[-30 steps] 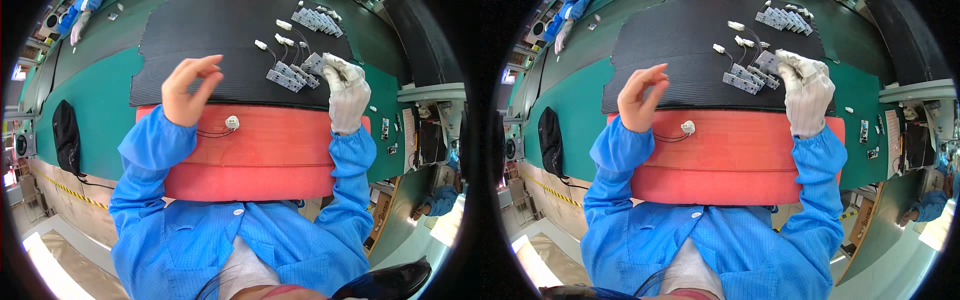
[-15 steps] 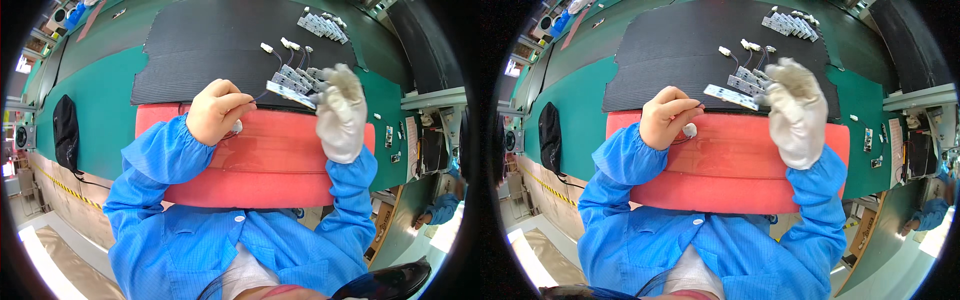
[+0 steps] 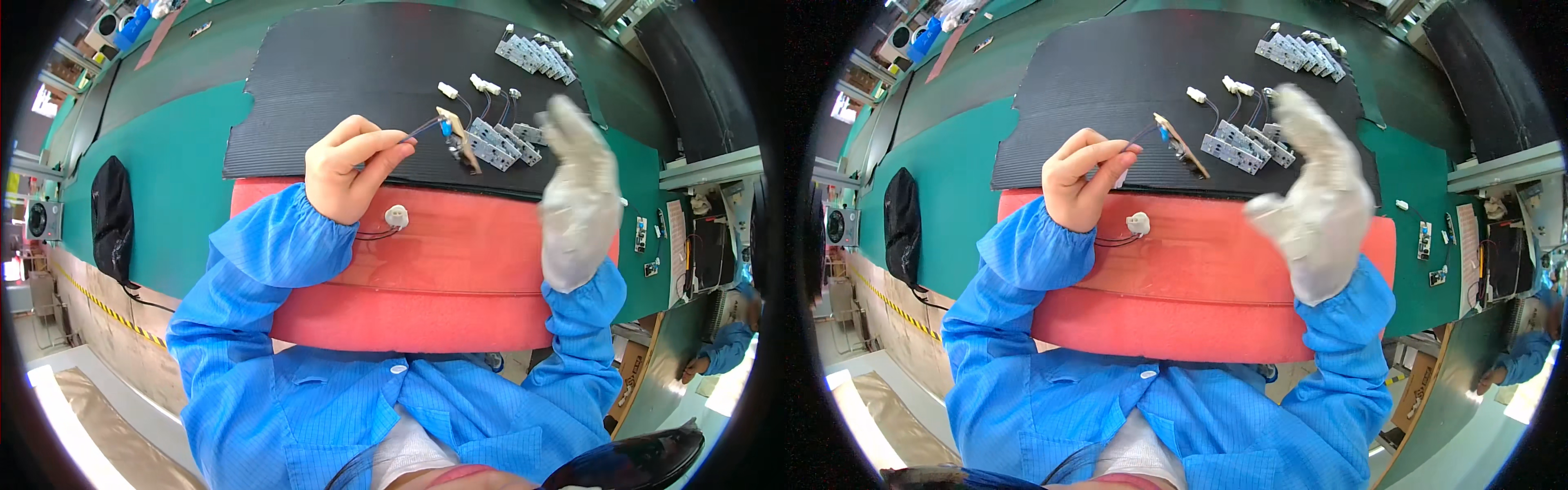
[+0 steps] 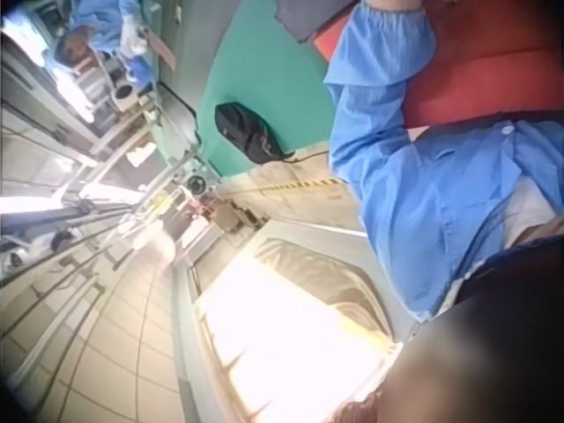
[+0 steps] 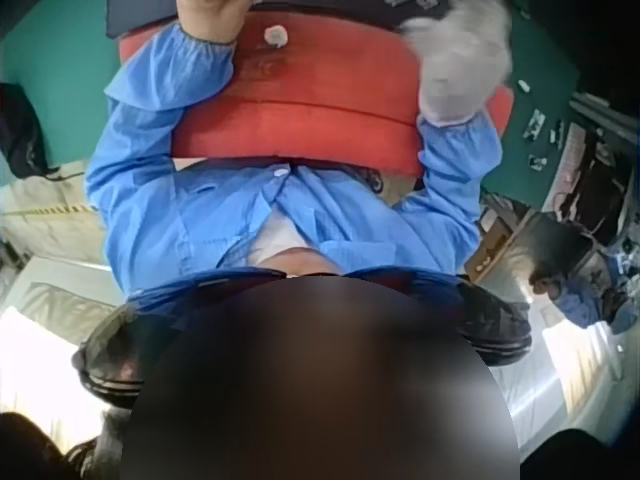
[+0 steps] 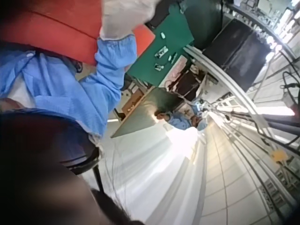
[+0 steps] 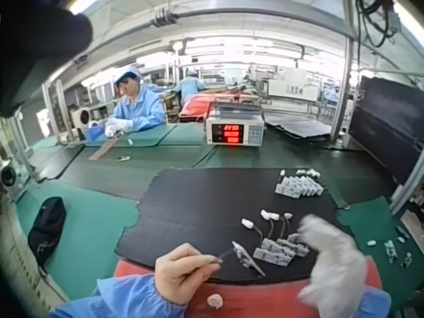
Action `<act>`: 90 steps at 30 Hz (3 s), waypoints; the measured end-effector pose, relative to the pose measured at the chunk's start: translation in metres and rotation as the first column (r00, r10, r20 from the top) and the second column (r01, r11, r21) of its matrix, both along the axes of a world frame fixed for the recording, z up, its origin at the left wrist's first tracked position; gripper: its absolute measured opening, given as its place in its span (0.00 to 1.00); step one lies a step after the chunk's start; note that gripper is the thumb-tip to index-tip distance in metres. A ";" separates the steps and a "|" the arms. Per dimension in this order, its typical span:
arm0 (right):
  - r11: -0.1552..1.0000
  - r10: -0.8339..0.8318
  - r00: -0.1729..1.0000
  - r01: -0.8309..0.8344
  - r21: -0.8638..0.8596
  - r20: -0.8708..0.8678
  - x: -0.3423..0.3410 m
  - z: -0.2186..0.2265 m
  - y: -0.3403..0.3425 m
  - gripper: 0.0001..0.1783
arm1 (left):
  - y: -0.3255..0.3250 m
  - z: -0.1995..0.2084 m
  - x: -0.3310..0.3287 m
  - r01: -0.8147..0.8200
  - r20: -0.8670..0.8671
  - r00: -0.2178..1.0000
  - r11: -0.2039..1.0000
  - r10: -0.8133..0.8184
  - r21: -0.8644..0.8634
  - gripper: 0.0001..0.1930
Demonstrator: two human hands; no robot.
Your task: Assemble and test small electronic circuit boards by connecting wires and checking for light indicators.
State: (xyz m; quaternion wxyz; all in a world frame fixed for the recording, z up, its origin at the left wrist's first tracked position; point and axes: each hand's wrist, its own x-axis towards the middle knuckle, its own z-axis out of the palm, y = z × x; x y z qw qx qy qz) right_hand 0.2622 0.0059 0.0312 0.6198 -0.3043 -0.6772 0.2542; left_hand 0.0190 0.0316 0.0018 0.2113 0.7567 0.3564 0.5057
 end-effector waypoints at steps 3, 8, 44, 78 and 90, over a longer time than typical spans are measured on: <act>0.961 -0.178 0.982 0.159 -0.225 -0.066 0.002 0.015 -0.015 0.28 | 0.000 0.001 0.003 -0.011 0.045 0.999 0.997 0.014 -0.072 0.07; 0.754 0.211 0.966 -0.063 -0.654 0.150 -0.007 0.018 -0.016 0.30 | -0.009 0.008 0.010 0.123 0.023 0.992 0.987 -0.122 -0.104 0.08; 0.351 0.030 0.998 0.040 -0.935 0.053 -0.005 0.008 -0.017 0.20 | -0.014 -0.003 -0.020 0.283 -0.231 0.932 0.959 -0.280 -0.022 0.10; 0.891 -0.068 0.838 0.295 -0.344 0.542 0.076 -0.030 0.044 0.16 | 0.061 0.008 -0.050 -0.011 0.735 0.616 0.936 0.283 -0.352 0.07; 0.606 0.322 0.882 -0.471 -0.641 -0.344 0.005 0.009 -0.026 0.15 | -0.008 0.019 0.007 0.276 -0.157 0.934 0.926 -0.322 -0.259 0.10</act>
